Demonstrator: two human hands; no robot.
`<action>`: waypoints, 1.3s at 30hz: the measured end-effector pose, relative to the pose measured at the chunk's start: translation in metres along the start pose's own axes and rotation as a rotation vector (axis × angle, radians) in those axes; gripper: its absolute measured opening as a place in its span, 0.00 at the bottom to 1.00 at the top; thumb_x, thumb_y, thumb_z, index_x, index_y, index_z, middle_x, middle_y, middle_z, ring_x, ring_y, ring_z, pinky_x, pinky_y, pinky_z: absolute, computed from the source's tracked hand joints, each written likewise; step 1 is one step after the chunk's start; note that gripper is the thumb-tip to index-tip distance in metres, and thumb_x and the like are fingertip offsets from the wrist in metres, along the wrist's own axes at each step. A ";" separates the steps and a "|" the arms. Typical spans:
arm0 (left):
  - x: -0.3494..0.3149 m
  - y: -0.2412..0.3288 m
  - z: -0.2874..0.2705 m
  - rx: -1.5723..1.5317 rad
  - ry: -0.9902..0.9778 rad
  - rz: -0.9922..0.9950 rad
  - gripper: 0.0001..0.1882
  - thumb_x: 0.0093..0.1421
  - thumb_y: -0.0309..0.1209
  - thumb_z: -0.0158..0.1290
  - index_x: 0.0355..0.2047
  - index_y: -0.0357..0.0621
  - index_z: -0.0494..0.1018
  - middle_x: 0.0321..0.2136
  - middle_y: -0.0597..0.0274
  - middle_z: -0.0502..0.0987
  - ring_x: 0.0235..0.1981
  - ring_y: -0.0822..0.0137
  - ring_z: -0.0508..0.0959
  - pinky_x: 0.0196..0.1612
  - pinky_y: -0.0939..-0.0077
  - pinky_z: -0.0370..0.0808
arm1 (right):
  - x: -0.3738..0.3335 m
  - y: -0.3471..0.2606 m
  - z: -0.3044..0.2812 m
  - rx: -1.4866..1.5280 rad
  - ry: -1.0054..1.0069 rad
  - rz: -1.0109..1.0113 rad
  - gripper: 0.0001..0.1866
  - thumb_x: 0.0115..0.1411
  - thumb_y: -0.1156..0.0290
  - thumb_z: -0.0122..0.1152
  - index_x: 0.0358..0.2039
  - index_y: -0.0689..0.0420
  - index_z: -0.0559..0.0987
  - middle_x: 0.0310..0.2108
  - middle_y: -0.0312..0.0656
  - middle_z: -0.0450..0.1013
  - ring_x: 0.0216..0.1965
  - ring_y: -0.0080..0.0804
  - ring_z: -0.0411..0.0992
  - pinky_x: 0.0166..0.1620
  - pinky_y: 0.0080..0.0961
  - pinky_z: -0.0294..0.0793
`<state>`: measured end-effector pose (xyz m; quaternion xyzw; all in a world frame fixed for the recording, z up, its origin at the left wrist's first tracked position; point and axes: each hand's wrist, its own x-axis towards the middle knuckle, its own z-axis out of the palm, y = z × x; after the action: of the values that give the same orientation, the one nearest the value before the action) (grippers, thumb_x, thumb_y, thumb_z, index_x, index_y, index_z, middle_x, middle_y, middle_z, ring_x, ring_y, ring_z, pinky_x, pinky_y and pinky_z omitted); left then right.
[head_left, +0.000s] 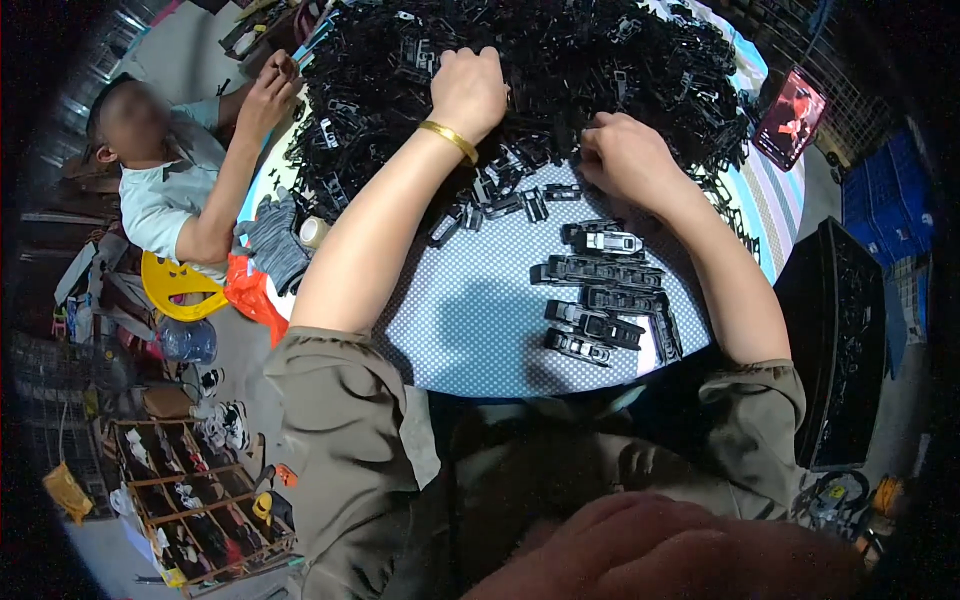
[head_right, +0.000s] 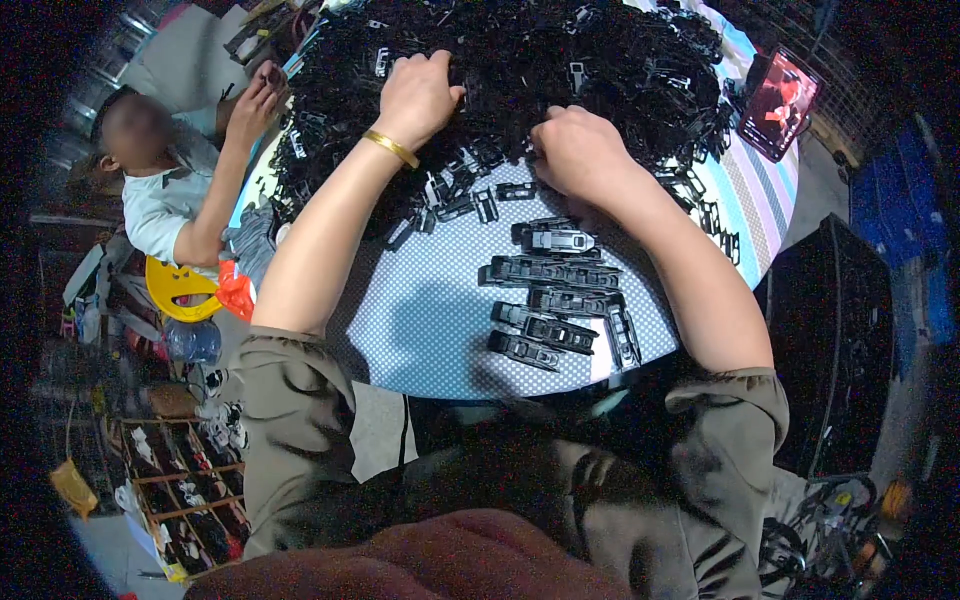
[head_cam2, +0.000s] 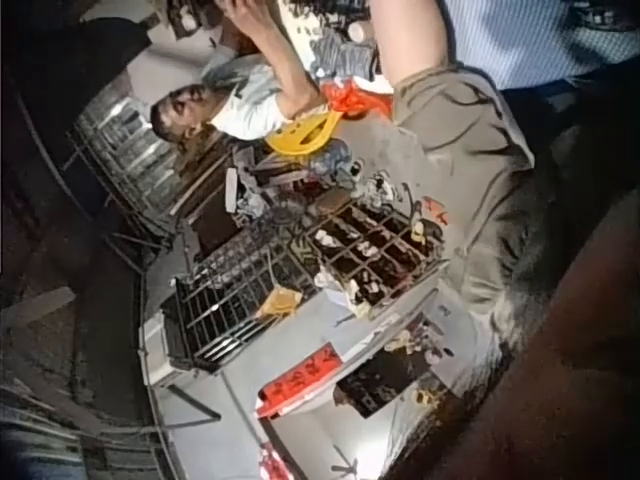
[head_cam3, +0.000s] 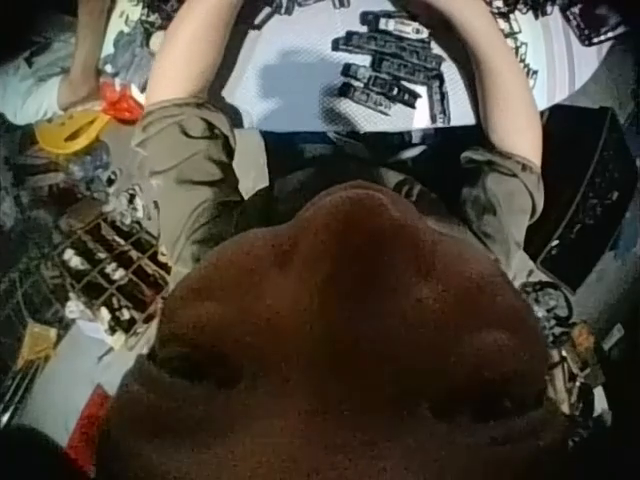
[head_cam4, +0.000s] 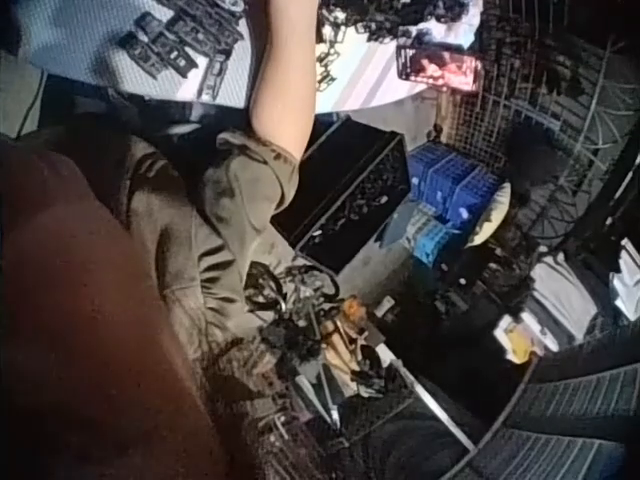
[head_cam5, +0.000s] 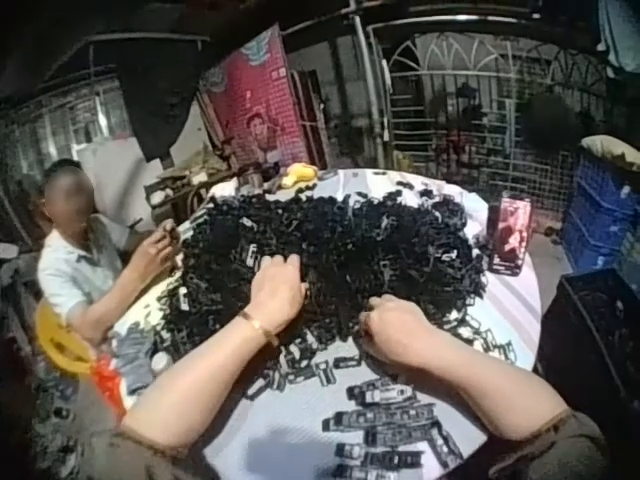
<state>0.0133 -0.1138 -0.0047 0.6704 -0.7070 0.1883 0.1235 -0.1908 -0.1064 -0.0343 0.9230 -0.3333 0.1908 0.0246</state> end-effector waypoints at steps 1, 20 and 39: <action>0.001 0.002 -0.001 -0.004 -0.003 0.004 0.23 0.47 0.35 0.55 0.43 0.38 0.67 0.32 0.47 0.72 0.38 0.50 0.72 0.42 0.63 0.69 | -0.001 0.001 -0.001 0.029 0.025 -0.030 0.05 0.42 0.71 0.56 0.19 0.59 0.74 0.26 0.47 0.71 0.33 0.42 0.70 0.36 0.35 0.70; 0.003 -0.004 0.002 0.111 0.070 0.489 0.07 0.45 0.28 0.50 0.28 0.45 0.71 0.27 0.64 0.73 0.37 0.62 0.70 0.36 0.67 0.67 | 0.009 -0.012 -0.018 0.399 0.231 0.081 0.10 0.55 0.74 0.50 0.38 0.58 0.73 0.25 0.48 0.71 0.25 0.35 0.71 0.30 0.24 0.68; -0.100 0.027 -0.031 -0.921 -0.093 -0.158 0.13 0.50 0.29 0.53 0.33 0.39 0.62 0.25 0.60 0.69 0.20 0.72 0.67 0.24 0.77 0.66 | 0.002 -0.040 -0.022 1.361 0.083 0.116 0.19 0.53 0.74 0.56 0.47 0.59 0.68 0.36 0.38 0.72 0.39 0.23 0.70 0.41 0.18 0.70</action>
<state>-0.0084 -0.0095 -0.0224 0.6053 -0.6687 -0.1852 0.3900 -0.1719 -0.0726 -0.0096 0.7056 -0.1868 0.3943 -0.5584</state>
